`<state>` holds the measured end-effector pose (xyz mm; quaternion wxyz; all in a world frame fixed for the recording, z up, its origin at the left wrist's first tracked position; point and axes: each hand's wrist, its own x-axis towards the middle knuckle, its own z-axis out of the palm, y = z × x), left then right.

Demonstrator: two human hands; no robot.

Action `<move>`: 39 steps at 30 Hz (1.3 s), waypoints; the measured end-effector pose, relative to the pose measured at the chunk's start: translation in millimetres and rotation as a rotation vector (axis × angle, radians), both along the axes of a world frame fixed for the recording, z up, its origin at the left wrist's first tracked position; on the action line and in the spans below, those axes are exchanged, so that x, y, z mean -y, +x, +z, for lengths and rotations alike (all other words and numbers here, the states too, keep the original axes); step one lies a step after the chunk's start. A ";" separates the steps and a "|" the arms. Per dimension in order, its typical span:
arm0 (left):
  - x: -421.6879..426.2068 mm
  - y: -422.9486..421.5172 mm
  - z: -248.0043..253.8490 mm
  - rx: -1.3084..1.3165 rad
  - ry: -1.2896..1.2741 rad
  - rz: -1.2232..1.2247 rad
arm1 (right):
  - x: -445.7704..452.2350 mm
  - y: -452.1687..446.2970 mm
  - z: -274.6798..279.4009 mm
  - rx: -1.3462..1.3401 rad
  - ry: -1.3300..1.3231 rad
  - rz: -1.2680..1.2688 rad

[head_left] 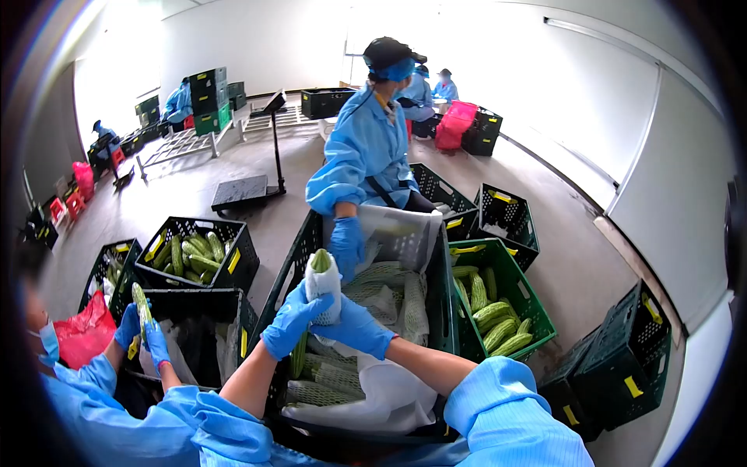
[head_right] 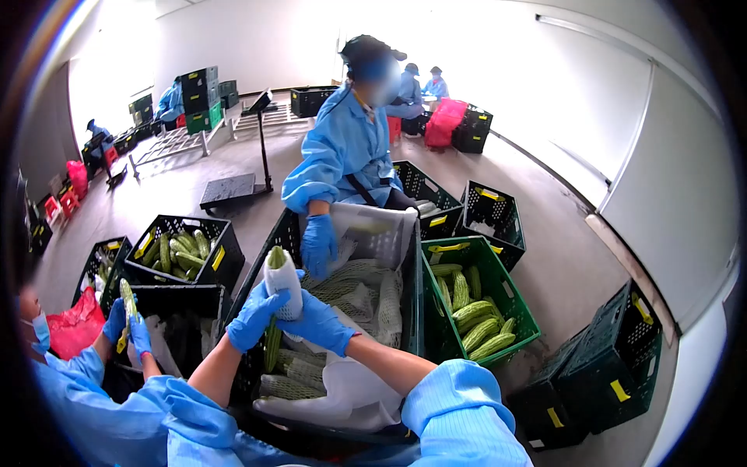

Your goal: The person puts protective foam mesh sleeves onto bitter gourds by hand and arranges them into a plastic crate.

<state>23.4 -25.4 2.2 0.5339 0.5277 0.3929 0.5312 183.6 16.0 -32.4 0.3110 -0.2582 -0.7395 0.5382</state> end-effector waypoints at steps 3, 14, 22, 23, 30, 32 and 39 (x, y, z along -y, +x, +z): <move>5.1 -0.1 11.5 0.025 0.034 -0.045 | 6.4 4.9 15.3 0.058 0.051 -0.071; 6.1 0.5 18.0 0.028 0.231 0.035 | -0.7 2.3 -1.3 0.028 0.124 -0.220; -14.2 -13.5 6.4 0.113 0.199 0.022 | -12.1 0.3 -5.0 -0.016 0.073 -0.297; -14.0 -14.4 3.9 0.131 0.242 0.032 | -11.5 0.8 -2.5 -0.026 0.059 -0.305; -25.1 -46.5 -1.8 0.276 0.212 0.208 | -27.7 0.5 -16.0 -0.150 -0.123 -0.268; -24.3 -53.5 1.8 0.285 0.215 0.375 | -31.7 0.5 -18.1 -0.184 -0.162 -0.261; -33.9 -128.7 -22.9 -0.157 -0.013 0.818 | -27.1 3.5 -7.4 -0.225 -0.212 -0.270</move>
